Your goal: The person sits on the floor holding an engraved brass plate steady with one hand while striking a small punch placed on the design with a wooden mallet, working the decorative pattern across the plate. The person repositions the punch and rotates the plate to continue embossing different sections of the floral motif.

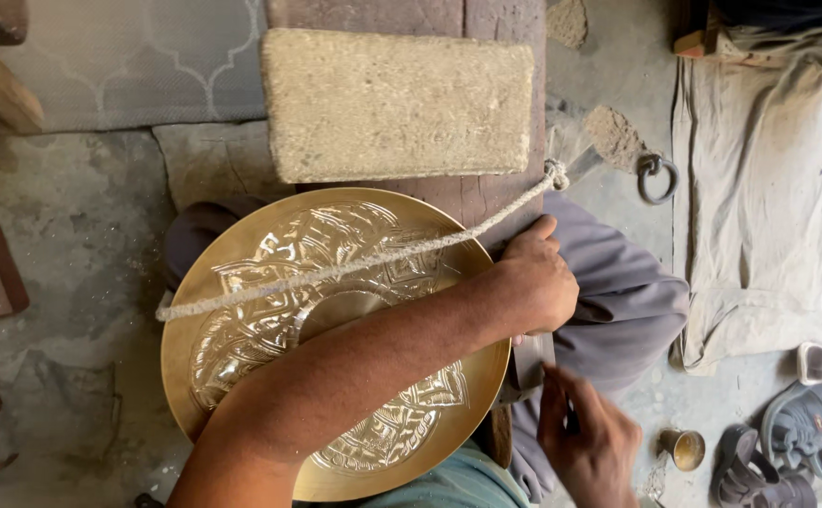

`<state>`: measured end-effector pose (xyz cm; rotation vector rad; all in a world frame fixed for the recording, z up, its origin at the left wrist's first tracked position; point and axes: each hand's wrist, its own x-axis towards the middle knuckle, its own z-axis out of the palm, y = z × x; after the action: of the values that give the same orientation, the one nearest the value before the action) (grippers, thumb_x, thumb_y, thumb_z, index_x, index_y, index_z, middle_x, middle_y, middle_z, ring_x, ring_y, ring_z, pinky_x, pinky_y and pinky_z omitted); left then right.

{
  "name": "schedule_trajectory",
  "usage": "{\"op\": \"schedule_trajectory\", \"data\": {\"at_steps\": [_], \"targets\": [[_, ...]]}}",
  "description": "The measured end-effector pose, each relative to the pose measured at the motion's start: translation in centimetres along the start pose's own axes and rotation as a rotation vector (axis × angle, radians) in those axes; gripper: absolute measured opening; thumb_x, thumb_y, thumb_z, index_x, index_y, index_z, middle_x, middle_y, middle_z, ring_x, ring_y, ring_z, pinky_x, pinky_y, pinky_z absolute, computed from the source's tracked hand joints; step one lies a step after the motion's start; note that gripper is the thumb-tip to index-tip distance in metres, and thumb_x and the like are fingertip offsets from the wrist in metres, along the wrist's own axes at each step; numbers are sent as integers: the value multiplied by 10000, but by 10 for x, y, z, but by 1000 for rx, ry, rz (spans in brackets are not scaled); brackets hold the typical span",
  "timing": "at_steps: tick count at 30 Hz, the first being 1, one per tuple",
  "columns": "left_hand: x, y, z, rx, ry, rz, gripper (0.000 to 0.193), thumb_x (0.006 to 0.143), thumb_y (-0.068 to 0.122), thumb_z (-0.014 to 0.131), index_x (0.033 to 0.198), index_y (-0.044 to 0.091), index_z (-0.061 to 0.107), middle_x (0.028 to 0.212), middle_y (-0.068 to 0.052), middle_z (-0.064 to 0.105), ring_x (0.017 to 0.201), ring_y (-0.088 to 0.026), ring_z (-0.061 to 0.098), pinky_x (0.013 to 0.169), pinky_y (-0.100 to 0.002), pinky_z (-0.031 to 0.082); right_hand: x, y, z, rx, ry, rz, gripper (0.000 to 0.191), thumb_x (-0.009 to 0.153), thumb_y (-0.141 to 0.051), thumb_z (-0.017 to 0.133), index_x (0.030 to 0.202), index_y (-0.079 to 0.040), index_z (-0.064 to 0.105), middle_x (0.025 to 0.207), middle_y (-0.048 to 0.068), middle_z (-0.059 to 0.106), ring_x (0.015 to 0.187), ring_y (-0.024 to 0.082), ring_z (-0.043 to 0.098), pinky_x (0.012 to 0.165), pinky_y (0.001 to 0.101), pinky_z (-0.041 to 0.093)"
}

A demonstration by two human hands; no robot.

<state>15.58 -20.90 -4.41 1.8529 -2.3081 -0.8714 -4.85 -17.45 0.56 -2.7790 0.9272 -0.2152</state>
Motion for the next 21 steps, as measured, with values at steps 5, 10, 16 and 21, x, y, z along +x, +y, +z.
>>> {"op": "schedule_trajectory", "data": {"at_steps": [5,10,16,21], "targets": [[-2,2,-3,8,-61,9,259,805,295,750,1023,172,814,1124,-65,754,1169,-252,580,1154,-510,138,2,-5,-4,18,11,7,159,897,-48,710,1039,-117,724,760,68,726,578,212,683,533,343,506],[-5,3,-6,2,-70,-2,285,784,301,768,1033,171,809,1132,-62,749,1182,-251,568,1147,-507,141,-1,-3,-3,10,1,31,157,860,-59,730,997,-136,741,687,84,697,505,200,656,508,353,507],[-1,2,-5,11,-90,-15,339,744,315,801,1049,168,796,1151,-60,732,1206,-260,539,1141,-516,115,3,-4,1,3,-53,144,147,881,-53,761,1017,-109,761,618,102,667,445,210,619,481,362,483],[-5,-1,-2,12,-56,-6,267,832,285,743,1050,149,818,1154,-90,760,1135,-229,622,1105,-502,215,4,-10,-1,71,12,-14,171,866,-43,712,1022,-112,717,776,88,730,587,196,702,540,329,534]]}}
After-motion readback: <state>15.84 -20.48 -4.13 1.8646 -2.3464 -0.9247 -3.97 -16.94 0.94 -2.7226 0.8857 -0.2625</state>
